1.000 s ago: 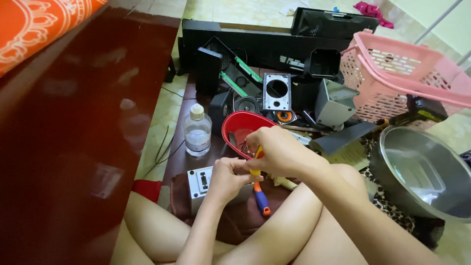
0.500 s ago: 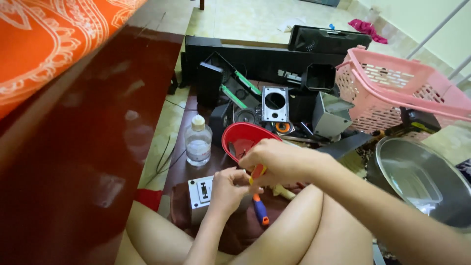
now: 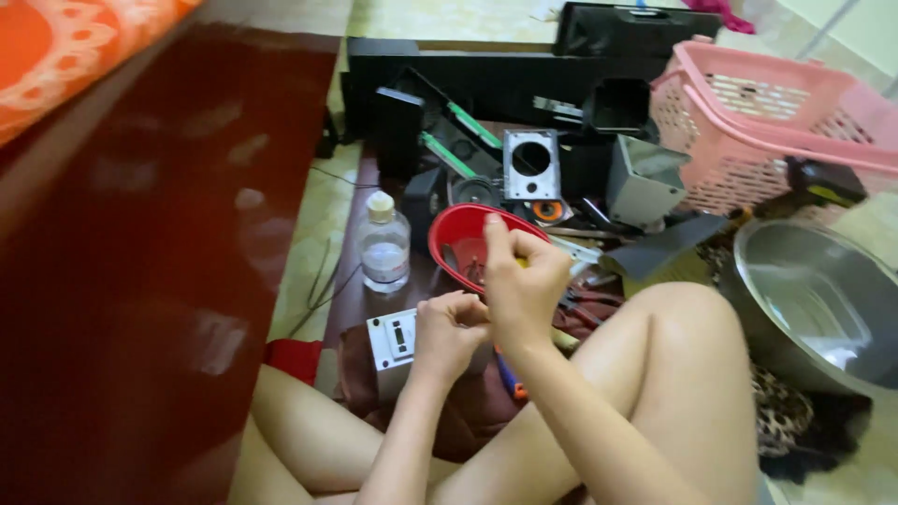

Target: Assembling internal components into a plastic control box using a manual screwdriver.

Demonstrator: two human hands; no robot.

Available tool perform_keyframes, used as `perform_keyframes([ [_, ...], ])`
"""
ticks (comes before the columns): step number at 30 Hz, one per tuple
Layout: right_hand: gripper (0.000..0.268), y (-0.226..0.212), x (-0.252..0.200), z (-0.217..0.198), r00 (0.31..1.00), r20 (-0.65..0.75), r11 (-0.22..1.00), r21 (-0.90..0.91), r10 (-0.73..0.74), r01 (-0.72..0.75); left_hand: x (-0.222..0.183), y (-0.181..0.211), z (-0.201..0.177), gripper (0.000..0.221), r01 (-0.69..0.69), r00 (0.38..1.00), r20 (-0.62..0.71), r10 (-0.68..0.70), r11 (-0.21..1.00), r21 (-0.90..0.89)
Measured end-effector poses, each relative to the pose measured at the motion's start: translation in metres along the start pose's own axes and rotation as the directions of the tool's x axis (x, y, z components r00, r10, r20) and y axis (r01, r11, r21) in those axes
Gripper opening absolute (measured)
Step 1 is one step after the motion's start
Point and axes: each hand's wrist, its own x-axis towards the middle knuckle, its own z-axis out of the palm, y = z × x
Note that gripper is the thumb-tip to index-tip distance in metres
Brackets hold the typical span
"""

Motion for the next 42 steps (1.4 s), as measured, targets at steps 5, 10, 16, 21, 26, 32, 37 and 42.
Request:
perform_keyframes([
  [5, 0.052, -0.003, 0.009, -0.012, 0.947, 0.279, 0.981, 0.154, -0.158, 0.118, -0.003, 0.02, -0.012, 0.013, 0.096, 0.995, 0.03, -0.094, 0.993, -0.074],
  [10, 0.049, 0.009, 0.043, -0.024, 0.67, 0.69, 0.948, 0.31, -0.274, 0.068, -0.005, 0.036, -0.021, 0.035, 0.207, 0.967, 0.209, -0.146, 0.929, -0.307],
  [16, 0.048, -0.004, 0.053, -0.029, 0.251, 0.929, 0.931, 0.319, -0.271, -0.178, -0.011, 0.038, -0.01, 0.007, -0.096, 0.984, 0.109, 0.144, 0.929, -0.358],
  [21, 0.039, -0.022, 0.013, -0.022, 0.827, 0.549, 0.98, 0.2, -0.119, 0.008, -0.024, 0.053, 0.003, 0.02, -0.447, 0.85, -0.349, 0.394, 0.891, -0.083],
  [26, 0.032, -0.013, -0.008, 0.0, 1.0, 0.024, 0.988, 0.155, -0.013, 0.009, -0.022, 0.042, 0.026, 0.022, -0.456, 0.737, -0.539, 0.408, 0.889, 0.05],
  [32, 0.047, -0.007, 0.015, -0.015, 0.854, 0.5, 0.968, 0.249, -0.144, 0.017, -0.007, 0.045, 0.023, 0.017, -0.302, 0.848, -0.477, 0.229, 0.95, -0.08],
  [37, 0.052, -0.013, 0.046, -0.026, 0.244, 0.925, 0.919, 0.341, -0.29, -0.199, 0.0, 0.039, 0.033, 0.018, -0.311, 0.87, -0.442, 0.217, 0.938, -0.153],
  [42, 0.046, -0.011, 0.033, -0.027, 0.488, 0.827, 0.926, 0.365, -0.279, -0.09, 0.005, 0.041, 0.05, 0.012, -0.357, 0.831, -0.518, 0.204, 0.909, -0.215],
])
